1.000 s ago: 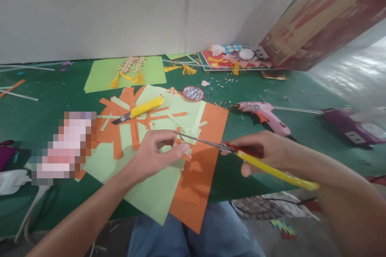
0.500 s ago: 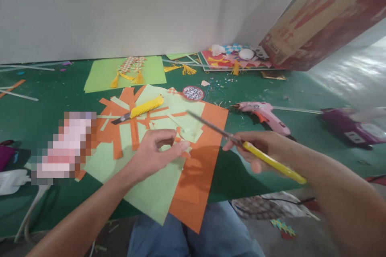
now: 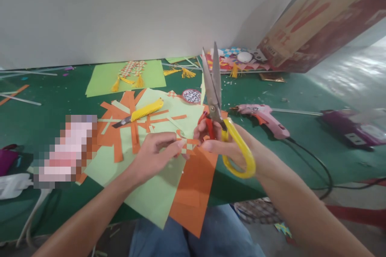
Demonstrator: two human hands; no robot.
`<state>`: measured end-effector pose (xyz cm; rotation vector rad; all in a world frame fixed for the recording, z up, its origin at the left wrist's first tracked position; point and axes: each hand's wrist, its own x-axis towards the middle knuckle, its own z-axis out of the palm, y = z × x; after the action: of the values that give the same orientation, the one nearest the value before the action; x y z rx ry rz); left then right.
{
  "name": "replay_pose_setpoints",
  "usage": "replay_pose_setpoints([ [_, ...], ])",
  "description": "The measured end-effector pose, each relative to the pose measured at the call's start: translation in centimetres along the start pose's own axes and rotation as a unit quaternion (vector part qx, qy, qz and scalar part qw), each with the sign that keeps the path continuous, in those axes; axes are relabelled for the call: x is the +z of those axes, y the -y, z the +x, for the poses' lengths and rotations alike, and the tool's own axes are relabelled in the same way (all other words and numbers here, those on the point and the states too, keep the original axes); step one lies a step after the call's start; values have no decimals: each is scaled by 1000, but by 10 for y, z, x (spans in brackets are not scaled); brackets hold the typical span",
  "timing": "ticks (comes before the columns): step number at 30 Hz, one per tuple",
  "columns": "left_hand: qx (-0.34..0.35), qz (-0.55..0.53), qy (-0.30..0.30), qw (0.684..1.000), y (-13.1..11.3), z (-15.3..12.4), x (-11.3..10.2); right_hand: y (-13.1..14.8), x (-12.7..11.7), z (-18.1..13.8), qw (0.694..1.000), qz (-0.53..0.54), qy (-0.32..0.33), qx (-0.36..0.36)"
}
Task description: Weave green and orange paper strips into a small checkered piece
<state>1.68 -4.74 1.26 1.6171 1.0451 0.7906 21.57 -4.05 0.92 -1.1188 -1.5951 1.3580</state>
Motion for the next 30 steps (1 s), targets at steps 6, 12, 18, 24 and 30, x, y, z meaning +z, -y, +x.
replay_pose_setpoints([
  [6,5,-41,10,999,-3,0,1,8,20,12,992,114,-44,8],
  [12,15,-37,5,999,3,-2,0,6,21,11,993,81,-87,-10],
  [18,5,-23,-46,999,0,-1,2,0,18,10,994,59,-84,-41],
  [24,0,-3,-49,999,0,0,4,2,18,7,989,78,-100,-74],
  [30,8,17,-41,999,3,1,4,11,22,8,998,25,-63,-13],
])
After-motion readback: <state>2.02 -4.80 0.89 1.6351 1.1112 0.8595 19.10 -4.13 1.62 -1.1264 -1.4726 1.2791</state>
